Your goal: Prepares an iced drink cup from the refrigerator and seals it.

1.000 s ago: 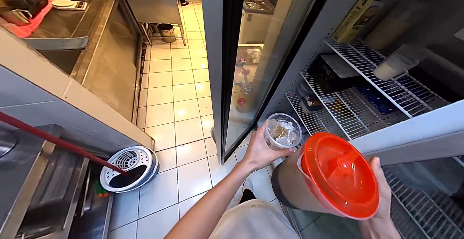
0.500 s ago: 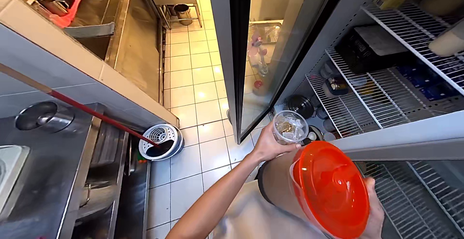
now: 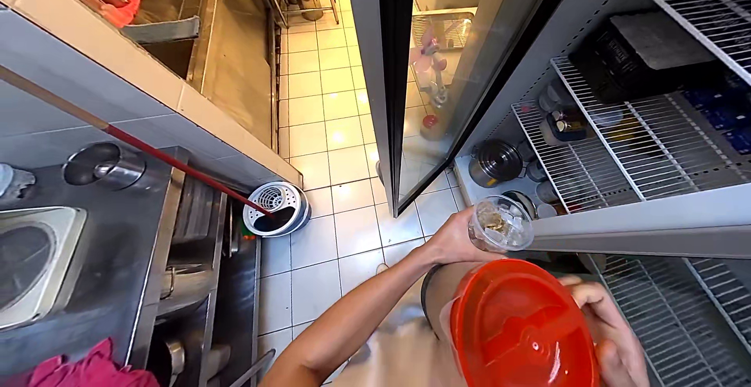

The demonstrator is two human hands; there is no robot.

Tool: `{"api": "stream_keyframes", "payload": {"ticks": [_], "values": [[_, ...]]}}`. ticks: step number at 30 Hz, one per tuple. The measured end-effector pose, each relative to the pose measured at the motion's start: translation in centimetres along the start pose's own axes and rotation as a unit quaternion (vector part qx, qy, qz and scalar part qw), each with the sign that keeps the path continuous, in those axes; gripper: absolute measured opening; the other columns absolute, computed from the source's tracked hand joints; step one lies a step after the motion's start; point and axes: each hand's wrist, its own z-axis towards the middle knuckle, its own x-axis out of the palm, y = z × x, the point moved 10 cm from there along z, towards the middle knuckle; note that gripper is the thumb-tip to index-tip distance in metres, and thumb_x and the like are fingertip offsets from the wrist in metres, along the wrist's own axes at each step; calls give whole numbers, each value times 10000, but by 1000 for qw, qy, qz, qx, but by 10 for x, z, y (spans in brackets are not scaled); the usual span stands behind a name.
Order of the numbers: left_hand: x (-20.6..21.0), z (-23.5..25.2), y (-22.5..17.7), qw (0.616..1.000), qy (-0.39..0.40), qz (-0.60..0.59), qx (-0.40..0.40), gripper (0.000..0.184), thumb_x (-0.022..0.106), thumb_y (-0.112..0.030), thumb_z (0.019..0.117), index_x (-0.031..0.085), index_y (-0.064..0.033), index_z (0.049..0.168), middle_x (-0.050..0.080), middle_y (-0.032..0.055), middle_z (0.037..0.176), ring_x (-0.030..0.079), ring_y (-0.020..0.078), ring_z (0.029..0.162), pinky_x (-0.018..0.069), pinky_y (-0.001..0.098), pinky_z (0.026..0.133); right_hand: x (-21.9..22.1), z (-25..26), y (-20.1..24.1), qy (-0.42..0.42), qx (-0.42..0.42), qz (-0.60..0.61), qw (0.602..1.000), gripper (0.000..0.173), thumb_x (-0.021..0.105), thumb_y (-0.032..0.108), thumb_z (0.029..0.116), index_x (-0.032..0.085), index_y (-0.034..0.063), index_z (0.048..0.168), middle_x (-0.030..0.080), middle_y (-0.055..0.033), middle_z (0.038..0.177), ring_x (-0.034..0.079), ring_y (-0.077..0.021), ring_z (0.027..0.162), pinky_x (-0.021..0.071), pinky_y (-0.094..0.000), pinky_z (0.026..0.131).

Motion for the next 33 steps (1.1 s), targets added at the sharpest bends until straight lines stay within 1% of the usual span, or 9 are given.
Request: {"api": "stream_keyframes", "payload": {"ticks": [2, 4, 8, 11, 14, 22, 28, 31, 33], "values": [[5, 1, 0, 1000, 12, 3, 1, 789, 937, -243, 697, 560, 6, 1343, 693, 99, 1232, 656, 116, 1160, 531, 320, 1043, -1, 6, 18, 21, -47, -38, 998, 448, 678, 540, 927, 623, 254, 1268, 604, 75, 1248, 579, -93, 1177, 502, -226, 974], [8, 2, 1, 1000, 23, 10, -1, 804, 937, -258, 701, 555, 3, 1358, 689, 100, 1249, 649, 121, 1179, 527, 328, 1056, 6, 9, 38, 58, -64, -110, 990, 477, 719, 518, 892, 644, 278, 1297, 566, 69, 1367, 542, -118, 1279, 489, -275, 1051], [10, 4, 4, 999, 33, 29, -15, 808, 934, -273, 709, 551, -35, 1379, 685, 79, 1259, 644, 121, 1186, 526, 342, 1058, 13, 13, 56, 116, -40, -245, 962, 417, 782, 444, 868, 701, 308, 1254, 461, -60, 1525, 564, -173, 1288, 547, -329, 1015], [10, 5, 7, 999, 31, 28, -17, 809, 931, -262, 713, 547, -29, 1385, 682, 88, 1264, 644, 123, 1186, 525, 342, 1057, 16, 18, 67, 129, -30, -287, 949, 355, 863, 354, 823, 746, 198, 1119, 530, -165, 1465, 614, -213, 1248, 591, -342, 964], [7, 5, 7, 999, 24, 30, -19, 751, 920, -240, 723, 568, -29, 1352, 694, 87, 1227, 656, 117, 1151, 532, 338, 1033, 16, 19, 69, 122, -25, -303, 945, 342, 896, 304, 803, 740, 110, 1038, 625, -158, 1359, 607, -214, 1280, 558, -357, 1042], [3, 5, 6, 1000, 15, 25, -11, 723, 916, -238, 729, 578, -18, 1329, 695, 89, 1213, 658, 117, 1141, 537, 329, 1021, 12, 17, 68, 81, -16, -282, 956, 333, 932, 261, 750, 720, 72, 924, 634, -166, 1313, 625, -211, 1250, 570, -357, 1035], [1, 6, 7, 1000, 9, 21, -5, 732, 916, -247, 737, 574, -24, 1344, 692, 89, 1230, 655, 121, 1155, 535, 340, 1033, -1, 5, 58, -2, -47, -240, 970, 346, 914, 310, 751, 727, 183, 1013, 578, -66, 1433, 593, -205, 1308, 564, -368, 1054], [0, 6, 6, 1000, 7, 15, -12, 779, 930, -274, 716, 563, -23, 1355, 689, 91, 1246, 649, 122, 1174, 531, 337, 1047, -23, 6, 38, -26, -57, -110, 992, 619, 819, 524, 807, 604, 267, 1328, 480, 9, 1554, 582, -216, 1332, 574, -382, 1038], [0, 7, 5, 1000, 7, 16, -16, 795, 933, -284, 712, 559, -33, 1366, 689, 90, 1251, 650, 128, 1178, 532, 346, 1049, -38, 5, 11, -27, -27, -64, 997, 618, 653, 687, 876, 596, 272, 1330, 648, 53, 1324, 644, -172, 1200, 553, -358, 1014]]}}
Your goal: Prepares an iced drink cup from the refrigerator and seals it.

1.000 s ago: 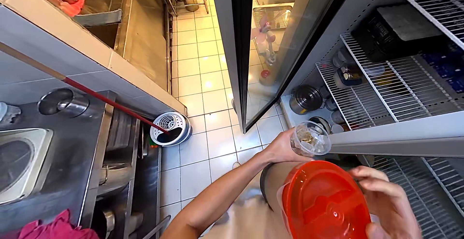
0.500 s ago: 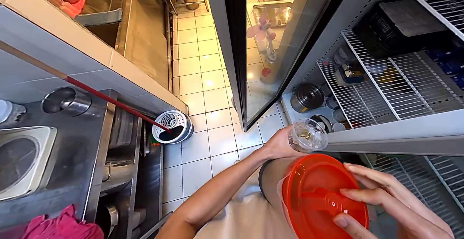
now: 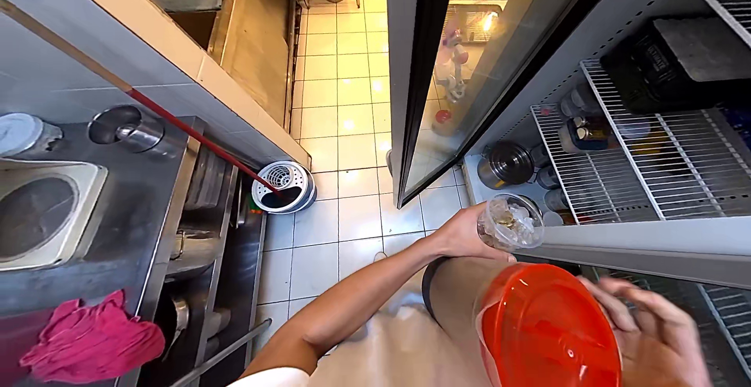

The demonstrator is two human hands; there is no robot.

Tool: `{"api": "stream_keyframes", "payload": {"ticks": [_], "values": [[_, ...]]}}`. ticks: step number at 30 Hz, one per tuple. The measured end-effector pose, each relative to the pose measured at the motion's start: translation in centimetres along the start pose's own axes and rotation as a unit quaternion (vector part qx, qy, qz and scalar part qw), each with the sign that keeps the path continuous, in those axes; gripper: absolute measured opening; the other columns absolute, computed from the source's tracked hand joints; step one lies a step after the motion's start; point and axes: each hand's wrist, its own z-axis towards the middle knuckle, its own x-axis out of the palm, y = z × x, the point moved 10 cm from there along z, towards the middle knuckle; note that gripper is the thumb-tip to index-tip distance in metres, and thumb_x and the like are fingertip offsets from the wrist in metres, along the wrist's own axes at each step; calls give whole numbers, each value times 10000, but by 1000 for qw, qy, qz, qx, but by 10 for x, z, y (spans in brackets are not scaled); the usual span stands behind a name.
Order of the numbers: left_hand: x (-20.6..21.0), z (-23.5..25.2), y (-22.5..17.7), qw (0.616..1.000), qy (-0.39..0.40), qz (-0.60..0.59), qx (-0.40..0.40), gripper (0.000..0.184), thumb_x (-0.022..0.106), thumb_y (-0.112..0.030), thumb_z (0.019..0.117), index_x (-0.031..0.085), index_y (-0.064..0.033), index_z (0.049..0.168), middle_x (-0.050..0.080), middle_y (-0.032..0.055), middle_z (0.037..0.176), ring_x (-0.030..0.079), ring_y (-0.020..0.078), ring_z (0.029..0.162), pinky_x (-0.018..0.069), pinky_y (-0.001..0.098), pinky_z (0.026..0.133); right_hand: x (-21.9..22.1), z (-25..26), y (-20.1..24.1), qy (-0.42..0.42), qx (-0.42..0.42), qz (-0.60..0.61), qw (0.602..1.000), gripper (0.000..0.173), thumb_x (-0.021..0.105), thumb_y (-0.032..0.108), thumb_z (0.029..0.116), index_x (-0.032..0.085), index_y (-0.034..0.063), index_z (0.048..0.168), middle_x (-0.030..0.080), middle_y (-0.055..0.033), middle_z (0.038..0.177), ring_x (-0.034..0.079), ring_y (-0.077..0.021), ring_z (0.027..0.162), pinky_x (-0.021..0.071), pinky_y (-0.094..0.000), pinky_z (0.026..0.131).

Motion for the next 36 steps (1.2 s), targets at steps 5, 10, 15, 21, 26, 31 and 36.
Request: {"api": "stream_keyframes", "payload": {"ticks": [5, 10, 15, 21, 26, 31, 36], "values": [[4, 2, -5, 1000, 4, 20, -7, 818, 929, -290, 722, 540, -48, 1399, 685, 92, 1266, 647, 133, 1188, 529, 358, 1054, -9, -45, -66, 10, 58, 91, 994, 506, 442, 623, 1028, 760, 242, 1128, 768, 126, 1066, 694, 25, 1014, 555, -189, 910], [-4, 10, -12, 996, -29, 81, 5, 832, 921, -345, 726, 532, -57, 1403, 699, 100, 1223, 671, 153, 1143, 550, 383, 1014, 9, -12, -10, -126, 82, 102, 983, 330, 488, 275, 1052, 762, 297, 871, 748, 200, 865, 663, 135, 855, 517, -66, 774], [-29, 11, -36, 991, -90, 87, 40, 860, 931, -368, 701, 532, -115, 1419, 697, 33, 1234, 660, 97, 1153, 562, 360, 1019, -6, 13, 13, -209, 94, 197, 953, 476, 284, 97, 1029, 717, 189, 852, 769, 82, 833, 717, 32, 816, 586, -151, 746], [-53, -2, -70, 982, -141, 95, 79, 896, 963, -413, 643, 558, -136, 1392, 716, -43, 1207, 665, 41, 1136, 572, 313, 1016, -64, 44, 27, -115, -26, 167, 979, 508, 505, 598, 992, 802, 188, 955, 783, 4, 959, 740, -88, 933, 614, -295, 831], [-58, -18, -92, 976, -161, 119, 89, 883, 963, -455, 622, 576, -160, 1360, 718, -66, 1183, 663, 27, 1124, 575, 318, 1007, -82, 61, 56, -89, -76, 41, 992, 460, 526, 655, 963, 788, 280, 917, 772, 91, 900, 726, -20, 881, 599, -224, 801], [-47, -25, -109, 976, -133, 138, 104, 859, 947, -491, 634, 591, -172, 1348, 708, -69, 1189, 653, 21, 1134, 570, 306, 1010, -90, 82, 78, -48, -80, -17, 995, 305, 635, 522, 956, 746, 281, 807, 722, 118, 757, 691, 12, 724, 573, -162, 663], [-30, -25, -116, 977, -107, 148, 110, 861, 933, -516, 647, 590, -139, 1340, 699, -33, 1204, 643, 37, 1153, 551, 304, 1028, -81, 108, 105, 10, -65, -112, 992, 370, 641, 552, 952, 722, 274, 721, 681, 106, 654, 641, 0, 577, 540, -169, 533]]}}
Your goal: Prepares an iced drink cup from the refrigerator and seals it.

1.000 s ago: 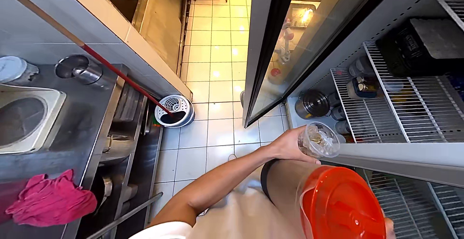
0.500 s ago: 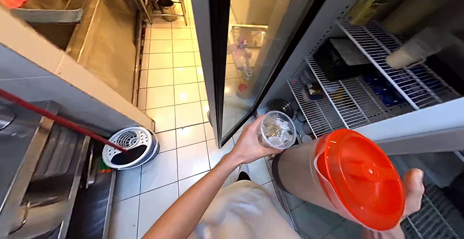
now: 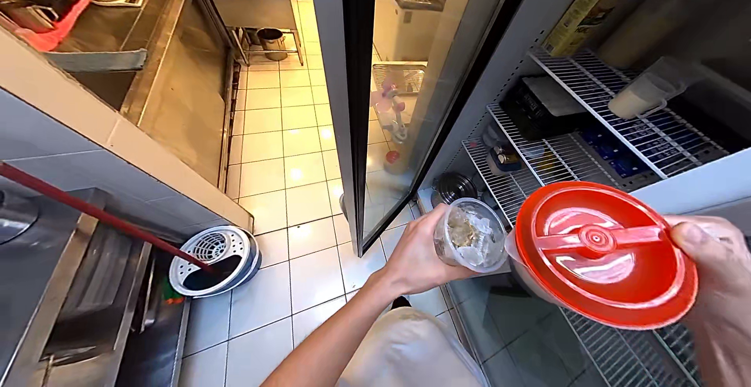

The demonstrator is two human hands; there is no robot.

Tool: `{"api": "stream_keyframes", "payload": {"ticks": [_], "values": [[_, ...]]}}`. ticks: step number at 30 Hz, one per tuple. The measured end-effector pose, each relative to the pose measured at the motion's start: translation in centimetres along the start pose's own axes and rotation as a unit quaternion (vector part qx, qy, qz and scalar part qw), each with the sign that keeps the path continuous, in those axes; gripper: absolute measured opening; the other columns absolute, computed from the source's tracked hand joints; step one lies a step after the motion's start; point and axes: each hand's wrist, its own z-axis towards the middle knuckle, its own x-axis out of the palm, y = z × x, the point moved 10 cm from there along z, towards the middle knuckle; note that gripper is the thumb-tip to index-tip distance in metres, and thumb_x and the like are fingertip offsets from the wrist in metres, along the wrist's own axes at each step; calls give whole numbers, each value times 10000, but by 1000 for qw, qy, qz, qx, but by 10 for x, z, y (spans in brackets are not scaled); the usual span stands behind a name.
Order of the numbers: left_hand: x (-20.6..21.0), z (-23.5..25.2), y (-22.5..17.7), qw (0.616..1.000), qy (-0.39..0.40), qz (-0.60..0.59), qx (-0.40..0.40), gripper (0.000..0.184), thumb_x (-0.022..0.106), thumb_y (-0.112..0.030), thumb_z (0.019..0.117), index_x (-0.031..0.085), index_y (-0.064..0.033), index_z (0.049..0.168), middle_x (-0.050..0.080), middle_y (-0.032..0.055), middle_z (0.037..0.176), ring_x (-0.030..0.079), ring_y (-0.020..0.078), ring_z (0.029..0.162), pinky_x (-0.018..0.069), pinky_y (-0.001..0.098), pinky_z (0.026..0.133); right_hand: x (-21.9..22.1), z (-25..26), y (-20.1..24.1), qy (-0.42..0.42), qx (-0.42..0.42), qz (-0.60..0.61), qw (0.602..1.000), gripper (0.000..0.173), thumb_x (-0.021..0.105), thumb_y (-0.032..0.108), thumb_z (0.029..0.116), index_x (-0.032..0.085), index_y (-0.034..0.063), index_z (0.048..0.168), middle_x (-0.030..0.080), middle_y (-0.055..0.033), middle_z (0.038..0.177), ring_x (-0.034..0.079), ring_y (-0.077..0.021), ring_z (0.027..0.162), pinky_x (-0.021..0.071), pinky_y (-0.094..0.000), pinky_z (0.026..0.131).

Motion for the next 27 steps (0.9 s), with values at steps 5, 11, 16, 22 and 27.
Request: {"api": "stream_keyframes", "payload": {"ticks": [5, 11, 16, 22, 27], "values": [[13, 0, -7, 1000, 15, 15, 9, 866, 923, -532, 647, 594, -154, 1353, 699, -34, 1212, 640, 40, 1158, 542, 315, 1037, 5, 29, 22, 48, 2, -98, 994, 420, 669, 591, 917, 678, 268, 648, 607, 91, 568, 553, -13, 474, 478, -175, 445], [21, -1, -12, 999, 28, 22, -11, 821, 908, -537, 657, 604, -162, 1321, 698, -25, 1192, 644, 52, 1136, 543, 329, 1016, 13, 54, 37, 91, 76, -203, 972, 455, 707, 480, 854, 524, 251, 506, 507, 64, 473, 443, -24, 402, 346, -175, 381], [26, -1, -12, 998, 45, 30, -26, 843, 892, -552, 660, 594, -166, 1348, 691, -8, 1213, 636, 77, 1161, 528, 350, 1031, 28, 67, 51, 126, 87, -247, 957, 412, 708, 346, 815, 481, 250, 485, 493, 64, 450, 424, -23, 385, 317, -185, 369], [30, 1, -14, 998, 52, 22, -20, 823, 891, -543, 671, 593, -167, 1340, 689, -15, 1211, 634, 69, 1156, 528, 344, 1025, 31, 75, 52, 151, 89, -281, 944, 428, 697, 333, 818, 461, 234, 476, 476, 40, 432, 403, -48, 364, 288, -211, 357], [32, 2, -15, 998, 53, 15, -19, 802, 900, -509, 670, 600, -156, 1325, 692, -6, 1204, 636, 80, 1155, 525, 351, 1029, 31, 77, 54, 152, 109, -304, 934, 411, 700, 289, 791, 446, 226, 475, 455, 34, 428, 395, -61, 369, 287, -231, 371]]}}
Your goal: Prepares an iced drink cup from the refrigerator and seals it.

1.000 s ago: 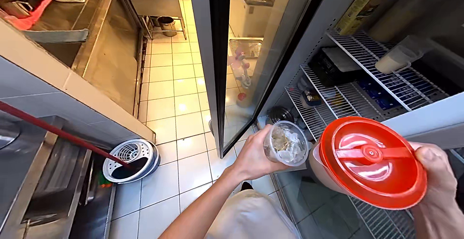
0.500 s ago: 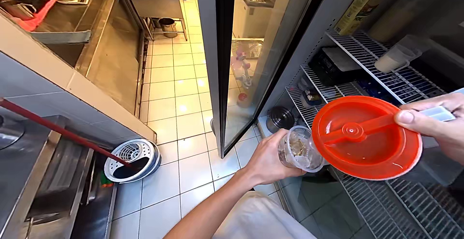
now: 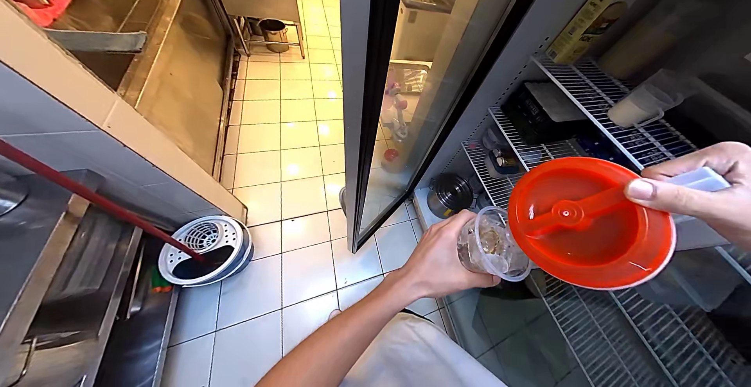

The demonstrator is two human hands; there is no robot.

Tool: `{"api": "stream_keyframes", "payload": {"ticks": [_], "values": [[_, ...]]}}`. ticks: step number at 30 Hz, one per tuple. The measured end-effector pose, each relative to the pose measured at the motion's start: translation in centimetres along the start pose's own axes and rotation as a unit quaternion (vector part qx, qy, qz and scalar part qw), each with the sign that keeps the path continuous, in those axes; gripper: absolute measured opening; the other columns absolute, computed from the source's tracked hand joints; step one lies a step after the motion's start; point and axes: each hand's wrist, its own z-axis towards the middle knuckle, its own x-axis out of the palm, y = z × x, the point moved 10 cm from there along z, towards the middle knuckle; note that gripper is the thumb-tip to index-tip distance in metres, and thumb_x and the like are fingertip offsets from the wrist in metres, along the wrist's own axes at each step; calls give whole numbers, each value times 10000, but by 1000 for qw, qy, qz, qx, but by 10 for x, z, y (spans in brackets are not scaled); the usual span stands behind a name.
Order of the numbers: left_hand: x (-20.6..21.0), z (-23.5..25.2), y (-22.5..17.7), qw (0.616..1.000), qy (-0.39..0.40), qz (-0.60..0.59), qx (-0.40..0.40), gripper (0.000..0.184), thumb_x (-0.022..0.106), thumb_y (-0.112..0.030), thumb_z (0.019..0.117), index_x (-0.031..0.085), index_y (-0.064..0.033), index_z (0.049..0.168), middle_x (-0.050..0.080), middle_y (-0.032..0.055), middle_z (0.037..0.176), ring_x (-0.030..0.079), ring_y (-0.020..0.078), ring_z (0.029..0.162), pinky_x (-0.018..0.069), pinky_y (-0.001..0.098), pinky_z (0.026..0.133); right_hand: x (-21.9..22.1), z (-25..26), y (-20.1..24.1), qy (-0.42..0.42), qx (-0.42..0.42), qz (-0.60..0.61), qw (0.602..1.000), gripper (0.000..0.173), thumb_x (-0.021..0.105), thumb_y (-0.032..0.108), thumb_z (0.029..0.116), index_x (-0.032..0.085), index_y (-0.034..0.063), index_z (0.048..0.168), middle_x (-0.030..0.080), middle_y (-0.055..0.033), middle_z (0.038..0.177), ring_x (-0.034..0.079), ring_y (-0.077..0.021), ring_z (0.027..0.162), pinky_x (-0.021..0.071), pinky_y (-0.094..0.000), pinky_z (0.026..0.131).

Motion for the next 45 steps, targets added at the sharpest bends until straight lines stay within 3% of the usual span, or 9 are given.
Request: {"api": "stream_keyframes", "payload": {"ticks": [7, 11, 15, 22, 27, 30, 34, 39, 45], "values": [[3, 3, 2, 1000, 4, 2, -2, 805, 890, -519, 678, 594, -167, 1338, 688, -13, 1213, 633, 75, 1155, 523, 347, 1025, -2, 2, -2, -2, -1, -17, 1000, 406, 709, 337, 788, 469, 231, 478, 477, 35, 439, 414, -58, 375, 298, -230, 370], [-1, 4, 5, 999, -12, -42, 12, 875, 915, -512, 655, 579, -126, 1364, 694, 0, 1226, 634, 61, 1173, 522, 318, 1047, -6, -6, -32, -40, -29, 131, 990, 481, 643, 532, 914, 578, 256, 526, 574, 55, 504, 494, -17, 416, 386, -173, 392], [-9, 6, 10, 995, -36, -91, 24, 974, 944, -497, 635, 536, -59, 1404, 683, 9, 1271, 630, 60, 1202, 527, 299, 1069, 5, -25, -74, -84, -29, 322, 942, 470, 576, 675, 930, 701, 286, 696, 689, 79, 640, 656, 0, 575, 560, -195, 524], [-27, 40, 10, 991, -58, -121, 20, 1093, 981, -445, 598, 462, -10, 1455, 687, 17, 1282, 648, 81, 1197, 558, 305, 1052, 40, -64, -136, -178, -11, 537, 825, 573, 563, 763, 863, 787, 258, 1015, 785, 25, 978, 739, -70, 940, 625, -306, 841], [-24, 144, -22, 990, -36, -139, 1, 871, 976, -394, 608, 578, -80, 1316, 731, 15, 1141, 702, 120, 1076, 610, 362, 955, 51, -87, -153, -269, -25, 645, 715, 570, 519, 674, 951, 768, 182, 1096, 776, -53, 1065, 736, -131, 1025, 618, -360, 903], [-9, 225, -57, 980, -38, -190, 51, 749, 963, -232, 658, 595, -77, 1292, 741, 50, 1106, 721, 163, 1027, 624, 398, 909, 45, -98, -163, -363, 9, 654, 664, 562, 297, 481, 1093, 745, 160, 986, 781, -29, 959, 742, -89, 928, 629, -299, 827], [13, 349, -104, 972, -58, -193, 121, 796, 953, -191, 668, 554, -18, 1334, 712, 105, 1175, 693, 185, 1104, 590, 408, 984, 27, -108, -154, -453, 117, 642, 607, 588, 36, 200, 1110, 569, 140, 870, 726, 92, 720, 697, 48, 711, 598, -146, 668], [52, 479, -127, 975, -56, -154, 152, 853, 957, -251, 667, 532, -17, 1368, 686, 133, 1223, 667, 201, 1148, 564, 415, 1012, 41, -113, -192, -424, 59, 603, 673, 425, 438, 366, 1062, 754, 293, 788, 766, 88, 786, 716, 15, 759, 606, -205, 719], [98, 579, -117, 979, -25, -139, 148, 837, 954, -228, 674, 532, -14, 1365, 675, 158, 1236, 660, 231, 1160, 556, 431, 1015, 43, -107, -218, -481, 54, 560, 672, 413, 487, 420, 1049, 776, 264, 798, 759, 89, 778, 713, -2, 748, 603, -222, 726]]}}
